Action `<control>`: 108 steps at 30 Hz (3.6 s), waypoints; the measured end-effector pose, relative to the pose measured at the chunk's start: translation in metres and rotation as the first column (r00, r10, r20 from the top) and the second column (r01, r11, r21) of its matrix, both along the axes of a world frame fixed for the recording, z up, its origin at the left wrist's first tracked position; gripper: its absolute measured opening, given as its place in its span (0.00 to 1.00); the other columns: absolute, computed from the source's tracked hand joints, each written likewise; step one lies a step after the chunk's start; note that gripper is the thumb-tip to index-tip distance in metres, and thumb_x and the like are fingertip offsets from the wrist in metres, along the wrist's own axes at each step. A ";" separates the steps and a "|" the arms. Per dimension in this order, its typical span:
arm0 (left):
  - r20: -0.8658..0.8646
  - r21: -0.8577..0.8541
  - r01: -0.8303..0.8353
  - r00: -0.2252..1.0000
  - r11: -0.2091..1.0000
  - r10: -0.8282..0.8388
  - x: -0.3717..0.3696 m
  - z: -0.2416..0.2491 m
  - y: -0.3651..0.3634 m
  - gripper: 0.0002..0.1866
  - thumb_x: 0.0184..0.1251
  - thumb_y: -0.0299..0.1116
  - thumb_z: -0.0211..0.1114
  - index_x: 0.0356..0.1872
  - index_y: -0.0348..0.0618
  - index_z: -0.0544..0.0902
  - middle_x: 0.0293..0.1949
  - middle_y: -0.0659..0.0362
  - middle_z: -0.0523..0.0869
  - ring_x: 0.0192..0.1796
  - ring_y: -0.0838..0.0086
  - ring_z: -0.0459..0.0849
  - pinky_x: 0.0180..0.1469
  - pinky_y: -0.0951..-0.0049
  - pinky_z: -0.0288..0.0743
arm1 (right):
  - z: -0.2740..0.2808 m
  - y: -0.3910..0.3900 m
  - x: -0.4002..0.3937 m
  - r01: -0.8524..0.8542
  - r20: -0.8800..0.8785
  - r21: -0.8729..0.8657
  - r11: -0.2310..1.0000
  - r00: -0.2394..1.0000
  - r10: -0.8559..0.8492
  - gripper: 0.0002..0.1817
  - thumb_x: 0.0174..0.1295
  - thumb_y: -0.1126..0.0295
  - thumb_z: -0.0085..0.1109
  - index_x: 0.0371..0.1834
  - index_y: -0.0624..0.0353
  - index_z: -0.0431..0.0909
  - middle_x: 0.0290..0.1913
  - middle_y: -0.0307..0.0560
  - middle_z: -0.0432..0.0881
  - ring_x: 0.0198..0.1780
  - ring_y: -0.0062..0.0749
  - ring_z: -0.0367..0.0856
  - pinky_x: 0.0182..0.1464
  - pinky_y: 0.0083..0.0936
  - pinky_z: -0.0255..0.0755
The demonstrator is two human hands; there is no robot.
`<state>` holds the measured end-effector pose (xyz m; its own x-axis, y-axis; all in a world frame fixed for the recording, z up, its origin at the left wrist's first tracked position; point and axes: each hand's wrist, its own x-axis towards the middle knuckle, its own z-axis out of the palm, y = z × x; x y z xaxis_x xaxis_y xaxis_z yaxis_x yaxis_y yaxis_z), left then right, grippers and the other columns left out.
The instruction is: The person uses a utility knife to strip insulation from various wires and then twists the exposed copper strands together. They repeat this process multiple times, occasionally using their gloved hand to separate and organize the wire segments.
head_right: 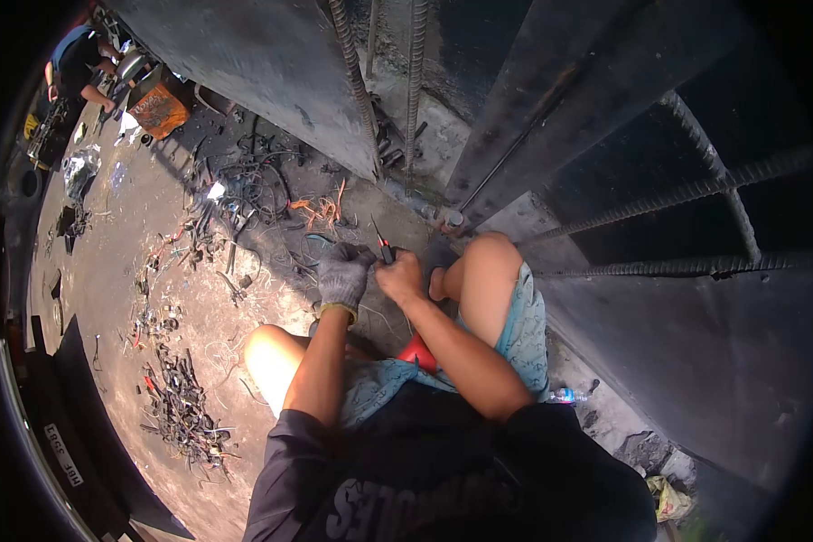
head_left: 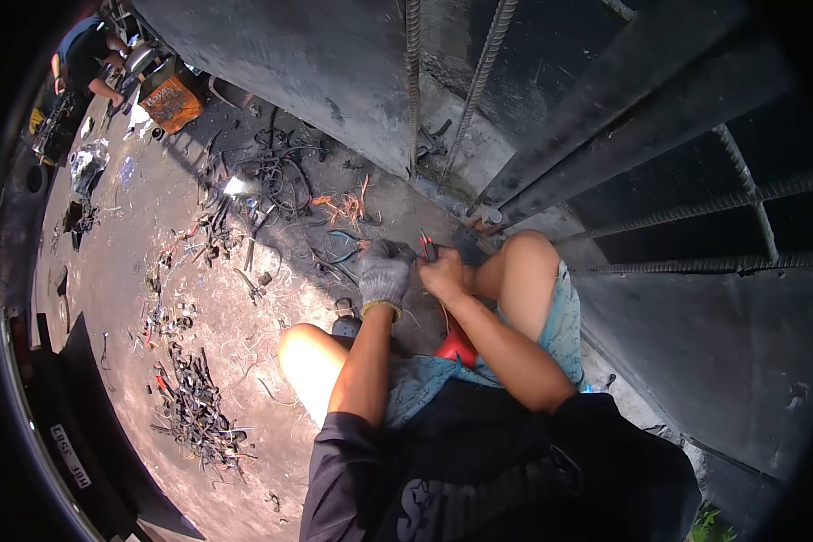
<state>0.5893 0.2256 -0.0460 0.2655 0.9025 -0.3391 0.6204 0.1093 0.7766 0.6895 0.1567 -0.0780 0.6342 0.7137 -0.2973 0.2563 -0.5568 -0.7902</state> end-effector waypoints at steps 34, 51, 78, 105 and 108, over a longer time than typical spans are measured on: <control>0.464 -0.380 0.188 0.886 0.906 0.011 0.117 -0.114 0.126 0.23 0.63 0.41 0.62 0.52 0.33 0.81 0.47 0.45 0.86 0.50 0.59 0.85 0.53 0.66 0.75 | -0.098 0.096 0.079 0.610 -0.053 0.281 0.741 0.780 -0.623 0.07 0.56 0.77 0.58 0.38 0.64 0.80 0.29 0.41 0.80 0.33 0.26 0.77 0.38 0.25 0.71; 0.128 -0.397 0.023 0.991 0.918 0.030 0.128 -0.107 0.118 0.21 0.57 0.44 0.63 0.41 0.34 0.85 0.36 0.44 0.87 0.38 0.54 0.86 0.44 0.61 0.76 | -0.083 0.057 0.051 0.725 -0.664 0.134 0.676 0.572 -0.482 0.07 0.63 0.67 0.61 0.40 0.58 0.80 0.34 0.44 0.82 0.32 0.32 0.81 0.33 0.31 0.74; 0.471 -0.525 0.481 0.851 0.702 -0.232 0.097 -0.128 0.094 0.13 0.63 0.32 0.67 0.44 0.34 0.83 0.35 0.55 0.87 0.35 0.72 0.84 0.38 0.73 0.78 | -0.092 0.046 0.045 0.541 -0.105 0.378 0.751 0.831 -0.546 0.03 0.62 0.74 0.60 0.36 0.61 0.79 0.31 0.36 0.80 0.31 0.19 0.73 0.37 0.20 0.70; 0.384 -0.647 0.265 0.923 0.715 0.005 0.074 -0.119 0.123 0.21 0.63 0.46 0.68 0.45 0.36 0.85 0.35 0.57 0.88 0.30 0.73 0.83 0.36 0.72 0.77 | -0.073 0.070 0.078 0.547 -0.601 -0.136 0.826 0.617 -0.508 0.05 0.59 0.68 0.62 0.32 0.55 0.78 0.19 0.37 0.70 0.17 0.23 0.67 0.19 0.26 0.63; 0.409 -0.651 0.187 0.903 0.736 0.132 0.069 -0.120 0.134 0.24 0.64 0.50 0.67 0.50 0.39 0.84 0.39 0.57 0.86 0.27 0.72 0.80 0.33 0.72 0.77 | -0.079 0.059 0.082 0.524 -0.792 -0.222 0.822 0.395 -0.465 0.04 0.62 0.69 0.57 0.32 0.57 0.76 0.21 0.38 0.73 0.17 0.26 0.69 0.19 0.26 0.64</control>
